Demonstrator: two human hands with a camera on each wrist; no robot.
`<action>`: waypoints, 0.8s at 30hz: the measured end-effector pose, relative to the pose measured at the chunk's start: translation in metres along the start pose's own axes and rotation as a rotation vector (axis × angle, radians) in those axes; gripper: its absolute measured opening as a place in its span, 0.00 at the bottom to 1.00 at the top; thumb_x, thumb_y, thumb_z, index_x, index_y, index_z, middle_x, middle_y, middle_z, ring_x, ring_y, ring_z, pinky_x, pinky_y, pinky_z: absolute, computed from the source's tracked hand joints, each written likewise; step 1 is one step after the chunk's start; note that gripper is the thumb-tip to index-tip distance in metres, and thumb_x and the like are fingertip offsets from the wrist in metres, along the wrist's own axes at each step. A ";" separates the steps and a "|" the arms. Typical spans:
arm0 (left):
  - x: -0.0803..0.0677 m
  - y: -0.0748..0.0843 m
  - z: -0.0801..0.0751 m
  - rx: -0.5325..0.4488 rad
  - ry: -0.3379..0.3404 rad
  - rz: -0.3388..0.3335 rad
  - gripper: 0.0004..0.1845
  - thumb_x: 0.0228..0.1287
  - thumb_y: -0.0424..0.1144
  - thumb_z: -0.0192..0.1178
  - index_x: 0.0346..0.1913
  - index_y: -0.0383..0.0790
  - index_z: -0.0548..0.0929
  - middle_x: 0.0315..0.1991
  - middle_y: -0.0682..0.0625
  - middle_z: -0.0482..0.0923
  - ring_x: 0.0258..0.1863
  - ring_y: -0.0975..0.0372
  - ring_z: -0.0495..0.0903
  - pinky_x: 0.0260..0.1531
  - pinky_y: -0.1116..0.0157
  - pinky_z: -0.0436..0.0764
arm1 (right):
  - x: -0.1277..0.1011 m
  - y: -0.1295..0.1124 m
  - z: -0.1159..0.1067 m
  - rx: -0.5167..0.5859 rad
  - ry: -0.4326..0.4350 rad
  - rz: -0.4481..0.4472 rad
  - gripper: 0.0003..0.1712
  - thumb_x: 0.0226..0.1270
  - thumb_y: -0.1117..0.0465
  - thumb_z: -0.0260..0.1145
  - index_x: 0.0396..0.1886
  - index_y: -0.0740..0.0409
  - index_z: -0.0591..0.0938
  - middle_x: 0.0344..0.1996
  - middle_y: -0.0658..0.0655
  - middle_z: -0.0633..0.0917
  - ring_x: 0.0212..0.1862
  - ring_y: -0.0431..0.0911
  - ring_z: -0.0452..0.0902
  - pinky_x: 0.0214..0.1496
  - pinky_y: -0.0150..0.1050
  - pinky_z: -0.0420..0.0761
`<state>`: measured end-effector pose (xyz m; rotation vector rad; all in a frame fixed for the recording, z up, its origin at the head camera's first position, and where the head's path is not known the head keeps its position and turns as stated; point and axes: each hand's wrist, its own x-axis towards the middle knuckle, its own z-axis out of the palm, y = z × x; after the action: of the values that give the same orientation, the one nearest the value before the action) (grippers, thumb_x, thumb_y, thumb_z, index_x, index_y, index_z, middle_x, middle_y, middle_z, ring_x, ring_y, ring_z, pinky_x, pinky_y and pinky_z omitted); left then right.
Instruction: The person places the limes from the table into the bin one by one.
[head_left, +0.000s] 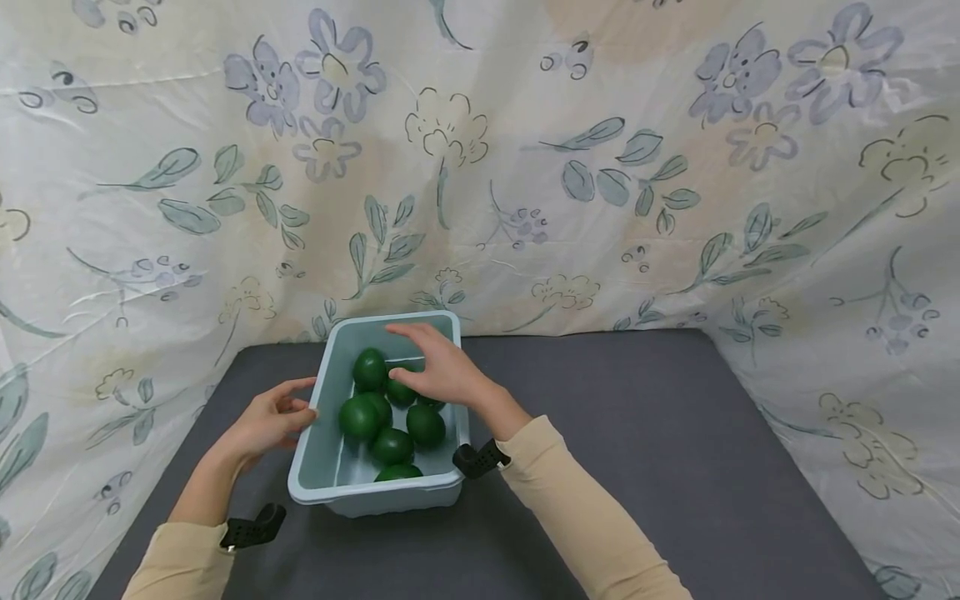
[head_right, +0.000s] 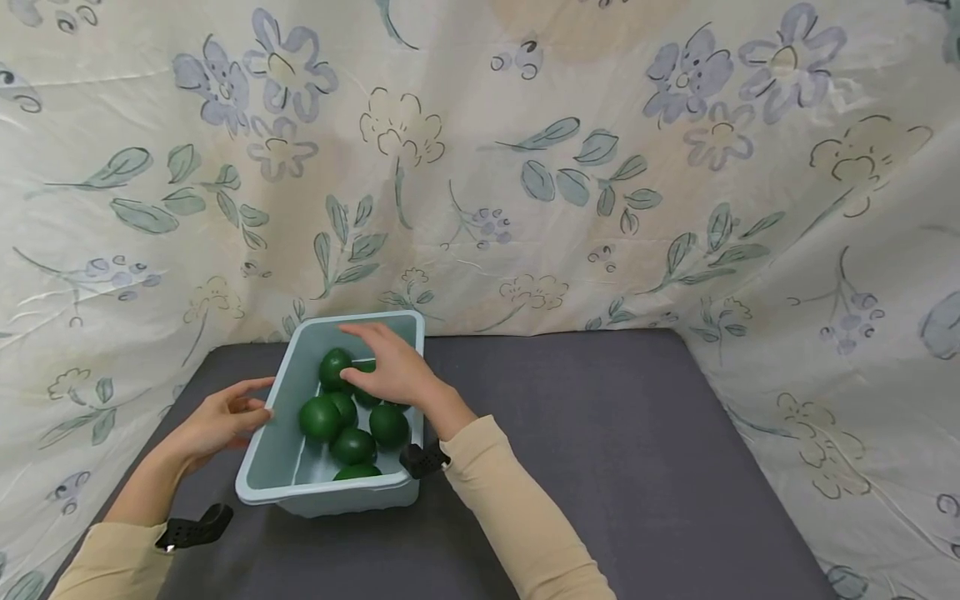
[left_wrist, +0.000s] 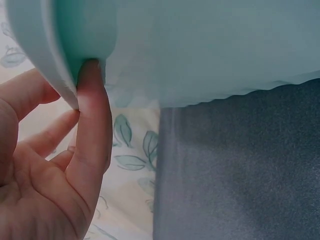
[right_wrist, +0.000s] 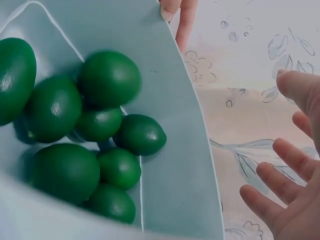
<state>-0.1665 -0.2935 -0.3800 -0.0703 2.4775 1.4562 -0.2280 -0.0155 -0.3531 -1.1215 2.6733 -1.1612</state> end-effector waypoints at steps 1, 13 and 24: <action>0.000 0.000 0.000 0.002 0.000 0.002 0.36 0.63 0.36 0.56 0.70 0.36 0.52 0.45 0.37 0.73 0.38 0.57 0.80 0.36 0.52 0.82 | -0.002 0.001 -0.001 -0.003 0.001 -0.001 0.34 0.64 0.50 0.61 0.69 0.45 0.61 0.66 0.52 0.64 0.65 0.45 0.62 0.60 0.44 0.70; -0.009 -0.002 0.000 0.083 0.034 0.012 0.33 0.65 0.37 0.53 0.70 0.35 0.53 0.44 0.37 0.73 0.37 0.57 0.79 0.31 0.56 0.83 | -0.025 0.010 -0.018 0.028 0.111 -0.041 0.24 0.65 0.55 0.60 0.60 0.49 0.72 0.57 0.49 0.75 0.56 0.44 0.72 0.53 0.40 0.74; -0.016 0.004 -0.001 0.331 0.081 0.103 0.29 0.65 0.39 0.53 0.66 0.31 0.59 0.46 0.34 0.73 0.30 0.59 0.81 0.23 0.62 0.82 | -0.060 0.033 -0.036 -0.021 0.235 -0.020 0.16 0.64 0.58 0.61 0.52 0.50 0.77 0.47 0.47 0.79 0.47 0.41 0.77 0.50 0.39 0.77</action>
<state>-0.1518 -0.2944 -0.3720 0.0644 2.7900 1.0777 -0.2137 0.0605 -0.3635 -1.0786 2.8567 -1.3498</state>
